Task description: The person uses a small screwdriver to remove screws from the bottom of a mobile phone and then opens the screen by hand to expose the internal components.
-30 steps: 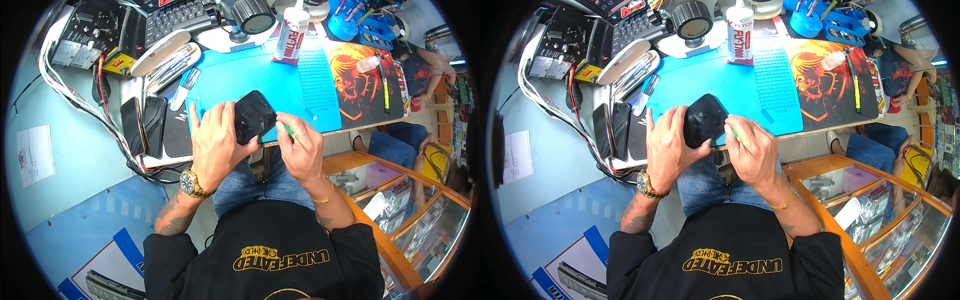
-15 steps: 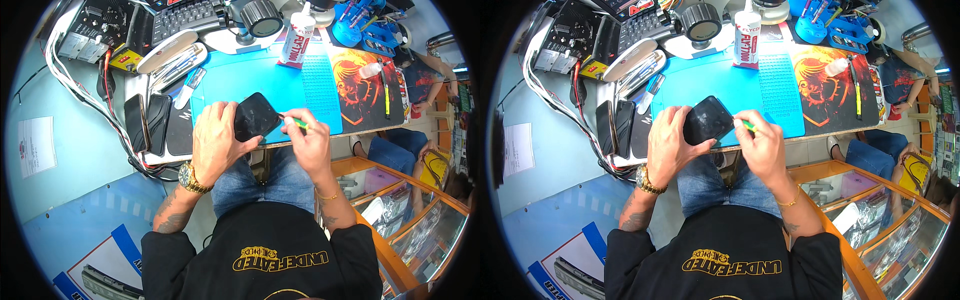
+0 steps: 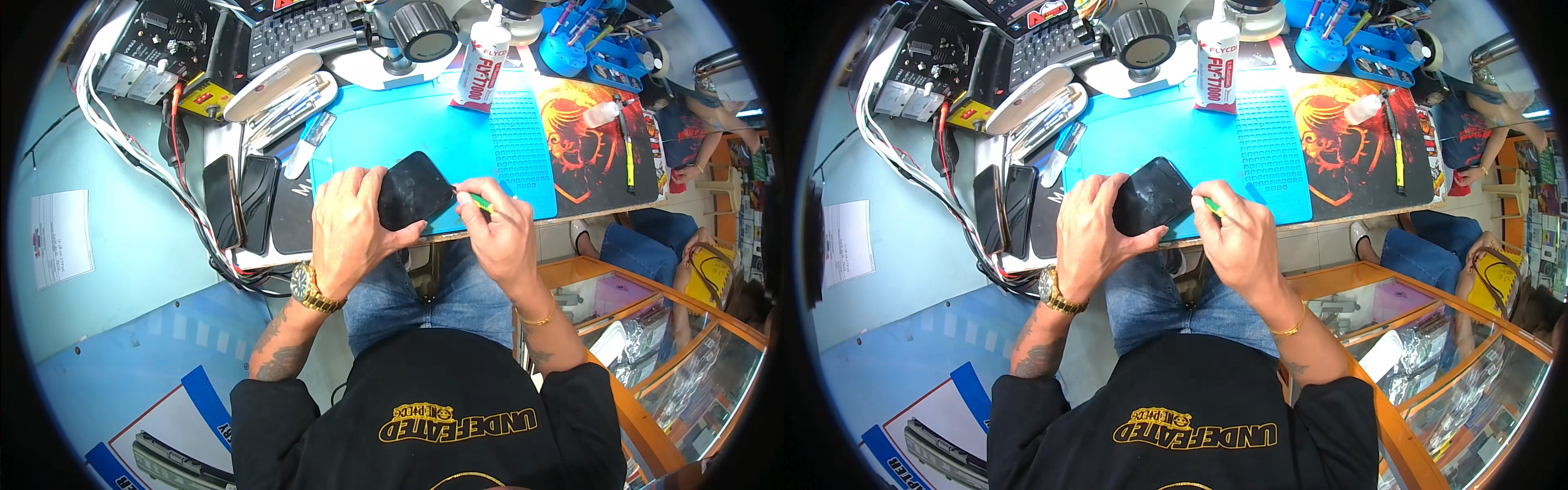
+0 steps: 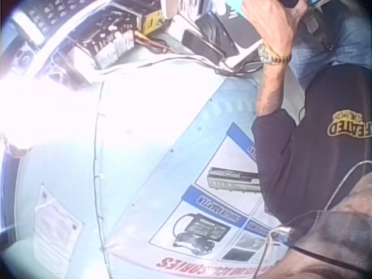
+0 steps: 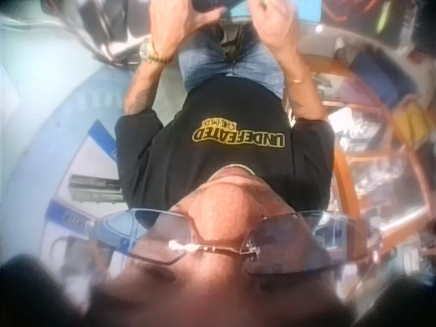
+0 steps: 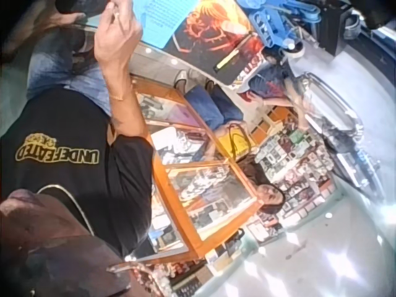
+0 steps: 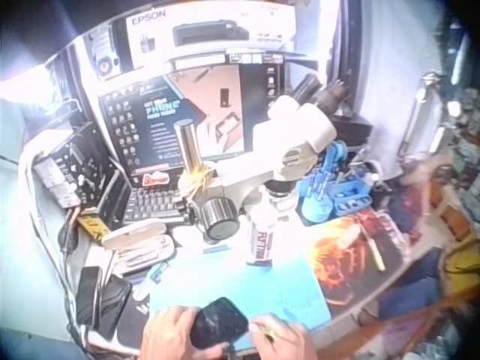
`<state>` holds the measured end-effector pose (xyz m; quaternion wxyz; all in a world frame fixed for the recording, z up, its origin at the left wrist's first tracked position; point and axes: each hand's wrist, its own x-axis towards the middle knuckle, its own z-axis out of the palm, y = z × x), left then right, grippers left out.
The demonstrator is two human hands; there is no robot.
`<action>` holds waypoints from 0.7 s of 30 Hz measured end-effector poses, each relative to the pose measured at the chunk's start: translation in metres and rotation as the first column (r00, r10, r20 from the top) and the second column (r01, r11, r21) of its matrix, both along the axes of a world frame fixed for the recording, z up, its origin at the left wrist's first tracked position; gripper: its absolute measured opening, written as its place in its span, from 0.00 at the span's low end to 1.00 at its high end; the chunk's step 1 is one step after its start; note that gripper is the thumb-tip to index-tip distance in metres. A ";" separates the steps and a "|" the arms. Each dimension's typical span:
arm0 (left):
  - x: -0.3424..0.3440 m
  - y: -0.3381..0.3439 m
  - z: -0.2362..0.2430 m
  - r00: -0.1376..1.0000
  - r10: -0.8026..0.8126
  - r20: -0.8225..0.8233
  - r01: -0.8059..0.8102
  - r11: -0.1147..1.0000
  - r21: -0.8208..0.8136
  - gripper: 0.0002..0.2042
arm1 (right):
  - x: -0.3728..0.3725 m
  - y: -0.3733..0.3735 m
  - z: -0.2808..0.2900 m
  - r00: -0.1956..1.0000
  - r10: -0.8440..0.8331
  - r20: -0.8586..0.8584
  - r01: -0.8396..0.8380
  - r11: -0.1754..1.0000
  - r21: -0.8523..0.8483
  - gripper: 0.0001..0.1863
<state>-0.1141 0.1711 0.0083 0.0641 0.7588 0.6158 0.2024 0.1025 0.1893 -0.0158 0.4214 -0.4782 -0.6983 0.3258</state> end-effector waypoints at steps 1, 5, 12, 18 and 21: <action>0.000 0.000 -0.001 1.000 -0.001 0.007 0.001 1.000 0.002 0.36 | 0.000 0.000 0.000 1.000 0.001 -0.010 -0.001 1.000 -0.014 0.04; -0.003 0.000 -0.001 1.000 -0.009 0.008 0.009 1.000 0.002 0.37 | 0.001 0.003 0.000 0.984 -0.029 -0.174 -0.010 0.975 -0.221 0.07; -0.002 0.001 0.002 1.000 -0.018 -0.006 0.018 1.000 -0.020 0.36 | 0.014 0.021 -0.002 0.876 -0.164 -0.453 -0.159 0.789 -0.594 0.10; -0.005 0.003 0.002 0.999 -0.047 -0.018 0.047 0.999 0.011 0.35 | 0.004 0.004 -0.004 0.980 -0.046 -0.195 -0.009 0.962 -0.275 0.06; -0.007 0.004 0.000 0.998 -0.056 -0.009 0.056 0.998 0.009 0.35 | -0.002 -0.003 0.010 0.994 0.000 0.107 -0.001 1.000 0.014 0.04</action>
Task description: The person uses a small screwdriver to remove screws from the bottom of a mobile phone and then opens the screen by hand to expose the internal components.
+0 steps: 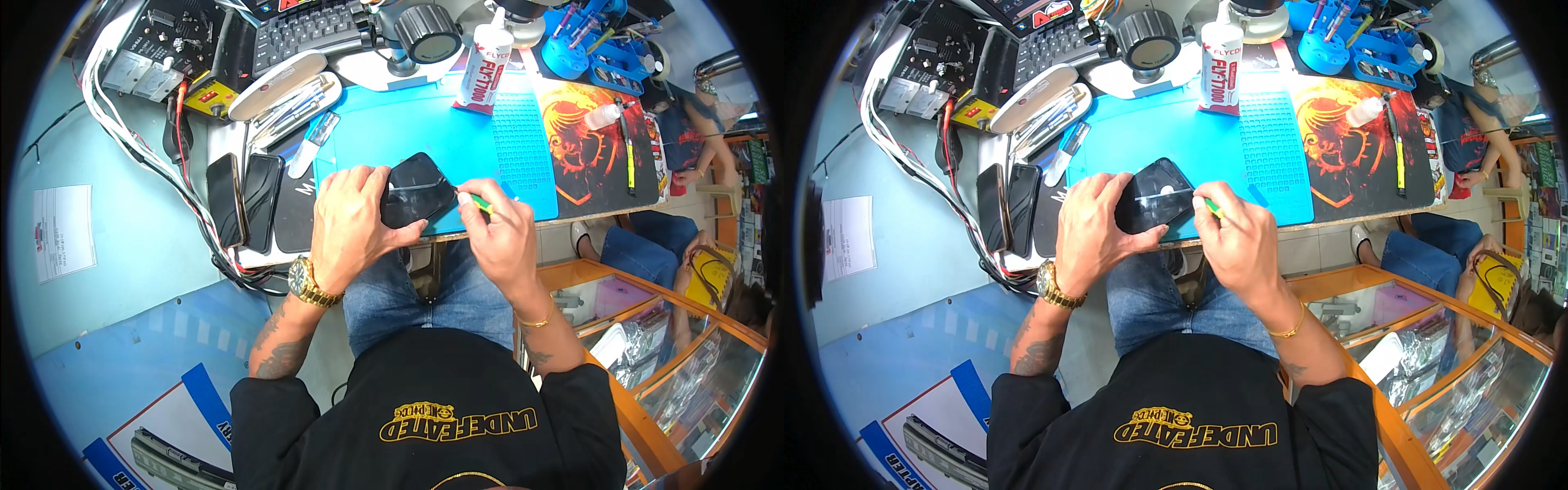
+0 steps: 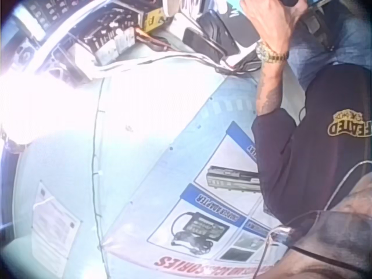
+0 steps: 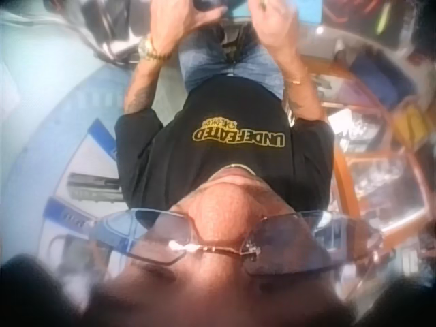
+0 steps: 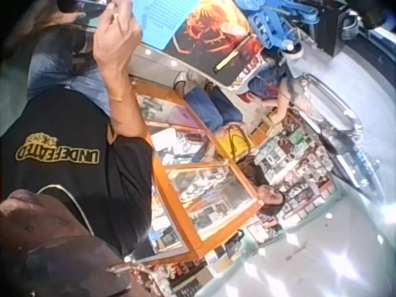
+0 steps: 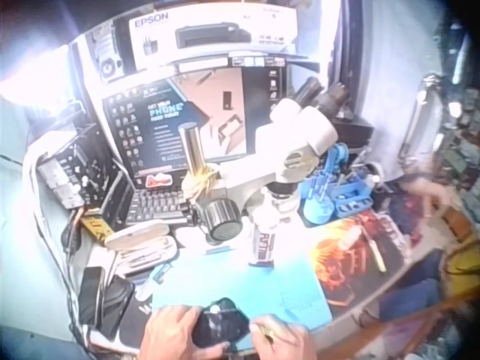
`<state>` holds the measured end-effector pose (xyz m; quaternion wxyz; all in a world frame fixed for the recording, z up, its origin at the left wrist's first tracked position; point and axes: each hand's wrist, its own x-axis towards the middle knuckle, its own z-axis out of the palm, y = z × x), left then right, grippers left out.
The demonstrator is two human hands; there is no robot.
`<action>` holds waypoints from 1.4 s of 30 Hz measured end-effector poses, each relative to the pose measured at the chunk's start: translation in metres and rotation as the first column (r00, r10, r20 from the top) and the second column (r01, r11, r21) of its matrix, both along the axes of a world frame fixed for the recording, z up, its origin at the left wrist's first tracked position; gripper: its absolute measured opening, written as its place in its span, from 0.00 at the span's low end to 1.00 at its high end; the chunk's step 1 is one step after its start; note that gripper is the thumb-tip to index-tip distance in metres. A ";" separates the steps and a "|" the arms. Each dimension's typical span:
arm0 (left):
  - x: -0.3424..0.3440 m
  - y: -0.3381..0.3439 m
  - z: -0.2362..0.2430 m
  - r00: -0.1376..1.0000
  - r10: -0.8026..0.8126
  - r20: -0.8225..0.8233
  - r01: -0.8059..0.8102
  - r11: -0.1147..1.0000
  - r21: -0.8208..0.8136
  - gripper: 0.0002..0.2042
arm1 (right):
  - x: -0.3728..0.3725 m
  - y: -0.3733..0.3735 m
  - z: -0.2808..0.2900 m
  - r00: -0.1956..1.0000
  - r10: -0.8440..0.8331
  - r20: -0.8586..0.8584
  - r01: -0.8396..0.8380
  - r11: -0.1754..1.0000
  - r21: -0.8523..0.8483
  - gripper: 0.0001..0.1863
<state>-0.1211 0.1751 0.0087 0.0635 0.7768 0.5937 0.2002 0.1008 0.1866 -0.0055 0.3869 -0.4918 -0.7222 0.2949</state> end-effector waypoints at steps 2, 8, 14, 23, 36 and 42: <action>0.000 0.000 -0.001 1.000 -0.003 0.001 0.003 1.000 0.001 0.35 | -0.003 0.000 -0.003 0.999 -0.011 -0.037 0.011 1.000 -0.005 0.03; 0.002 -0.001 0.002 1.000 -0.001 -0.012 0.000 1.000 -0.002 0.36 | 0.010 0.017 -0.006 0.928 -0.122 -0.352 -0.062 0.881 -0.468 0.08; 0.002 -0.001 0.003 1.000 0.007 -0.012 -0.007 1.000 -0.017 0.36 | 0.008 0.010 -0.005 0.945 -0.095 -0.311 -0.044 0.910 -0.412 0.09; 0.003 -0.001 0.002 1.000 -0.005 -0.015 0.005 1.000 -0.010 0.36 | 0.005 0.005 -0.013 0.898 -0.154 -0.413 -0.034 0.910 -0.414 0.08; 0.021 -0.012 0.015 0.988 0.080 -0.130 -0.096 0.988 -0.125 0.40 | 0.007 -0.012 -0.023 0.947 -0.050 -0.316 -0.013 0.981 -0.196 0.09; 0.023 -0.013 0.020 0.988 0.110 -0.107 -0.129 0.975 -0.183 0.38 | 0.010 -0.010 -0.024 0.918 -0.071 -0.390 -0.041 0.962 -0.271 0.09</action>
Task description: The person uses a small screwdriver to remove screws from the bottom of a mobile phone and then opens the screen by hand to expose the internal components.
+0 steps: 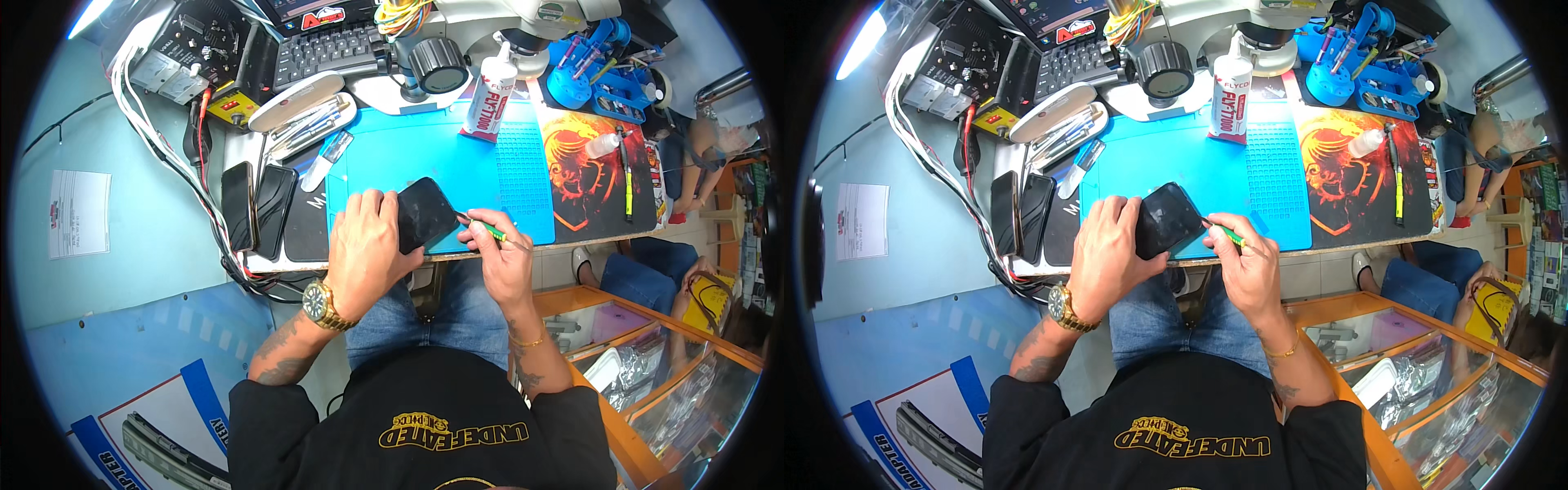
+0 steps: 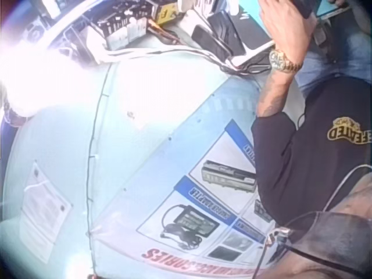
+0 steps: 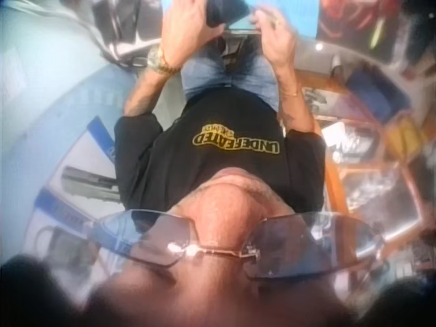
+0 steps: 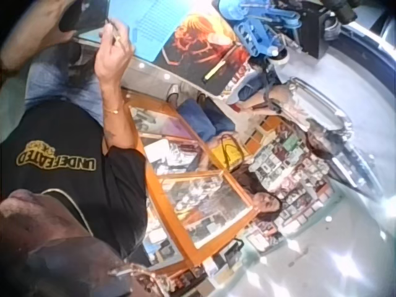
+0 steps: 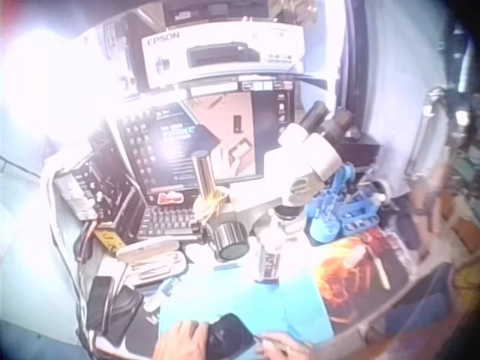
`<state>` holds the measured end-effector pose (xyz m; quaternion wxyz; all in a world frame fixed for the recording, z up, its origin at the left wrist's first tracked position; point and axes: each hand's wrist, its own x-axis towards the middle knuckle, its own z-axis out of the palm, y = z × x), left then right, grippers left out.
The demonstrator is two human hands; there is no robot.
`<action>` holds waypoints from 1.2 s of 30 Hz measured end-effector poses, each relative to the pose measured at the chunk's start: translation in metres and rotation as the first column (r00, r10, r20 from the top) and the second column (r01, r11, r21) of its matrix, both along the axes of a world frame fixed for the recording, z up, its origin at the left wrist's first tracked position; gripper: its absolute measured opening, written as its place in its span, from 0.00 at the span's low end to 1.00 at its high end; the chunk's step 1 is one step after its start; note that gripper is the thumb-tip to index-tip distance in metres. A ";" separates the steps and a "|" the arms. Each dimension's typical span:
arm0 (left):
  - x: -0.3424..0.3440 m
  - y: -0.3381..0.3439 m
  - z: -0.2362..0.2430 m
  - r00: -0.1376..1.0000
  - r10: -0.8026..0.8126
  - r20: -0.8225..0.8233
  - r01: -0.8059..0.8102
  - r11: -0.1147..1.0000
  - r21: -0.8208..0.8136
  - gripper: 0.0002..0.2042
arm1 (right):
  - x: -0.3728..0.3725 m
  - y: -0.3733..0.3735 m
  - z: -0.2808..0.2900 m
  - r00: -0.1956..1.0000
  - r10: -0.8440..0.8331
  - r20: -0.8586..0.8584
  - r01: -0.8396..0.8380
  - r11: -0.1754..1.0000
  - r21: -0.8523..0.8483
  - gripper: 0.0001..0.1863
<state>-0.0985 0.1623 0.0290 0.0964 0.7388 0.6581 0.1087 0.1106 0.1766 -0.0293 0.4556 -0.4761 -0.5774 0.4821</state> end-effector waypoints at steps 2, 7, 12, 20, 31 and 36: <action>0.007 -0.003 -0.001 0.999 0.040 -0.028 -0.040 0.999 0.004 0.37 | -0.001 -0.001 0.000 0.999 -0.003 0.052 0.000 0.999 0.048 0.09; 0.002 -0.001 -0.002 1.000 0.023 0.004 -0.023 1.000 0.014 0.36 | -0.004 -0.003 -0.002 0.991 -0.024 0.134 0.001 0.986 0.170 0.08; -0.016 0.012 0.004 0.995 -0.015 0.098 0.022 0.997 -0.070 0.36 | -0.005 -0.005 0.002 0.978 -0.036 0.206 -0.014 0.972 0.235 0.07; -0.021 0.016 0.006 0.995 -0.029 0.099 0.039 0.994 -0.102 0.37 | -0.014 -0.008 0.010 0.960 -0.087 0.267 0.034 0.980 0.196 0.06; -0.024 0.018 0.005 0.994 -0.055 0.097 0.066 0.992 -0.109 0.37 | -0.012 0.004 0.006 0.993 -0.104 -0.054 0.099 0.991 -0.091 0.10; -0.025 0.018 0.004 0.994 -0.068 0.084 0.076 0.992 -0.100 0.37 | -0.009 0.006 0.011 0.994 -0.053 0.091 0.058 0.997 -0.055 0.08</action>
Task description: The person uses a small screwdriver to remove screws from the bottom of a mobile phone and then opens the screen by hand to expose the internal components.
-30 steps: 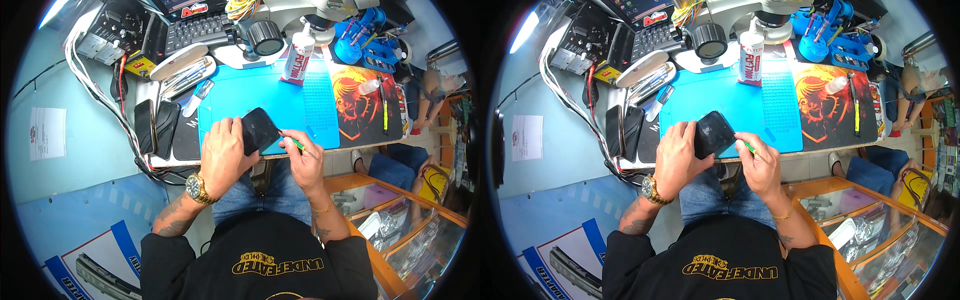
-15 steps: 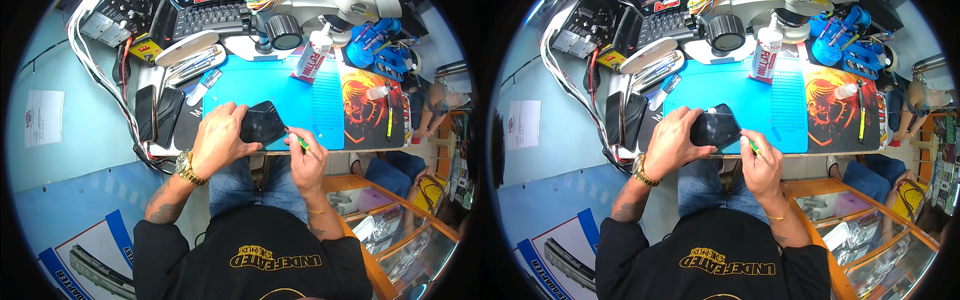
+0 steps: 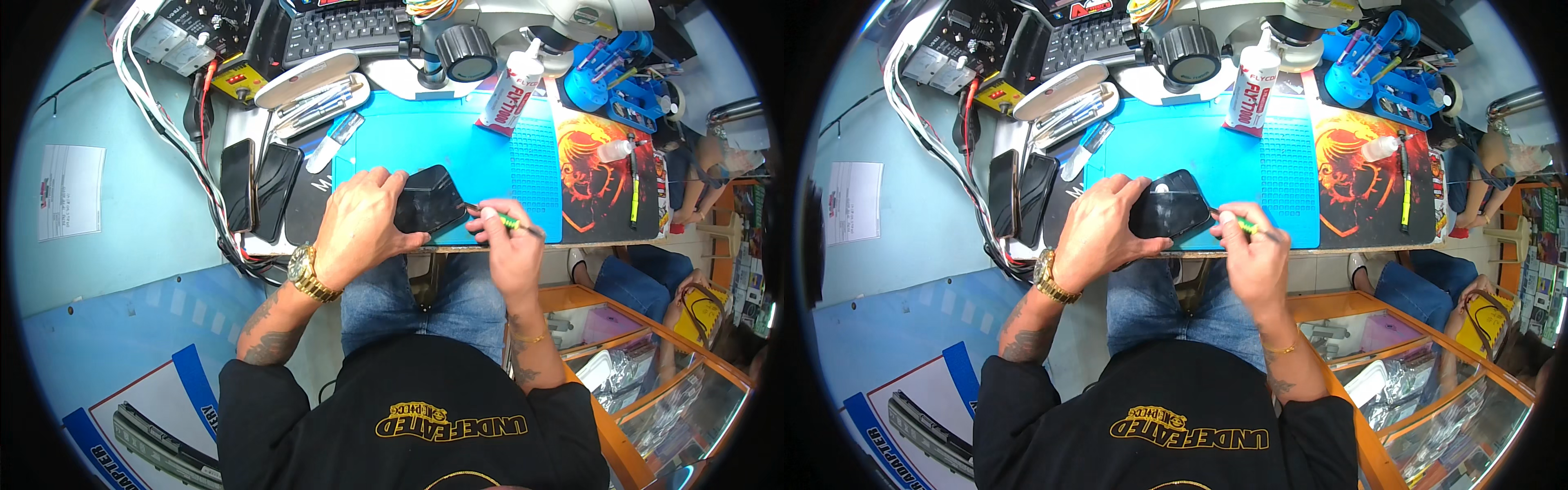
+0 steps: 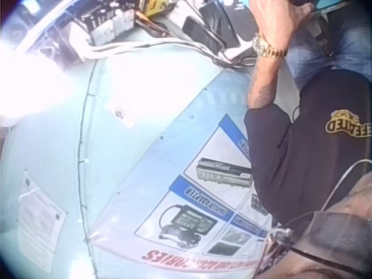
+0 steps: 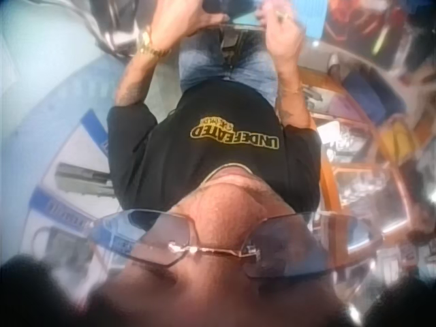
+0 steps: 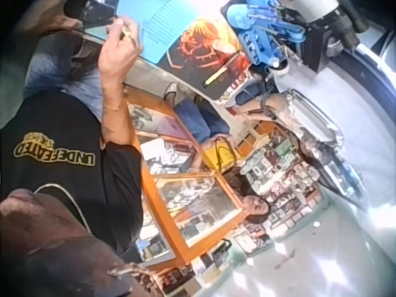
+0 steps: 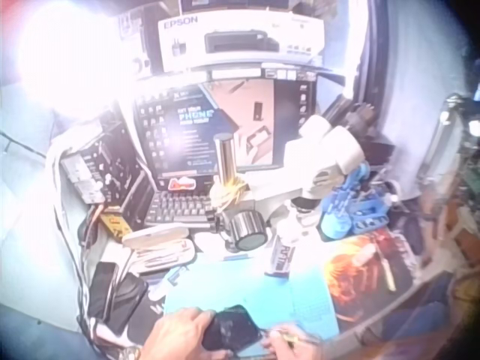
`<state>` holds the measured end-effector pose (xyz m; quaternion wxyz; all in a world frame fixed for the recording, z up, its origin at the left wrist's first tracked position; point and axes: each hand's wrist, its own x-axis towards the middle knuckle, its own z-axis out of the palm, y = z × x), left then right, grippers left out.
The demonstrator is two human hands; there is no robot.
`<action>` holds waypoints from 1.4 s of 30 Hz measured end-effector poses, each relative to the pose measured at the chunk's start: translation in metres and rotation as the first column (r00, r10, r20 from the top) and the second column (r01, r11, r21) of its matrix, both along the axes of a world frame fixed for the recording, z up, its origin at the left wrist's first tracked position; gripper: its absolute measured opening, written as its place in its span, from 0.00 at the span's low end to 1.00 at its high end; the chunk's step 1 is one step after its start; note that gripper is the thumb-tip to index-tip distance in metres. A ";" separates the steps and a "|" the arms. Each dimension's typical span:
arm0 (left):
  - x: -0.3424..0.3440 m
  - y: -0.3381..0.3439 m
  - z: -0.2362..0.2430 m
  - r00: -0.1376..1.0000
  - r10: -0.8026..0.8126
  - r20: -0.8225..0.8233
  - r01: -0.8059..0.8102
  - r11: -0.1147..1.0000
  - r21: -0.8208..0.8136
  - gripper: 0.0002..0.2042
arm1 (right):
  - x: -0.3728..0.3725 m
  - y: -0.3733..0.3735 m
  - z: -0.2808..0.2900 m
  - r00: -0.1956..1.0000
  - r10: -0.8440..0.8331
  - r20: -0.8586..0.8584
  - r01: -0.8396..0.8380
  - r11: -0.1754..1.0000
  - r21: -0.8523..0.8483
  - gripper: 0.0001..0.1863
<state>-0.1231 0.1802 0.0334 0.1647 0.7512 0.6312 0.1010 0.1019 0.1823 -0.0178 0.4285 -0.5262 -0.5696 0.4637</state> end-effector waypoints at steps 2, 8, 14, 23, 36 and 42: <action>-0.001 -0.001 -0.002 1.000 -0.001 -0.002 0.001 1.000 0.015 0.37 | -0.002 -0.005 0.004 0.984 0.019 0.177 -0.049 0.985 0.167 0.06; 0.000 -0.001 0.000 1.000 -0.003 0.000 0.003 1.000 0.016 0.37 | -0.006 -0.011 0.005 0.964 0.000 0.265 -0.093 0.937 0.337 0.05; 0.017 -0.016 -0.008 0.998 0.056 -0.023 -0.052 0.990 0.128 0.37 | -0.004 -0.016 -0.003 0.982 -0.018 0.190 -0.038 0.956 0.290 0.06; 0.018 -0.023 -0.013 0.993 0.109 0.041 -0.114 0.983 0.141 0.39 | -0.005 -0.014 0.001 0.980 -0.028 0.198 -0.026 0.964 0.265 0.06; 0.005 -0.015 -0.011 0.999 0.035 0.014 -0.037 0.986 0.163 0.36 | 0.011 0.010 -0.005 0.971 -0.023 -0.238 -0.043 0.962 -0.268 0.10; 0.007 -0.016 -0.012 0.999 0.045 0.000 -0.044 0.983 0.180 0.37 | 0.007 0.000 0.002 0.962 0.095 0.255 -0.164 0.951 0.263 0.06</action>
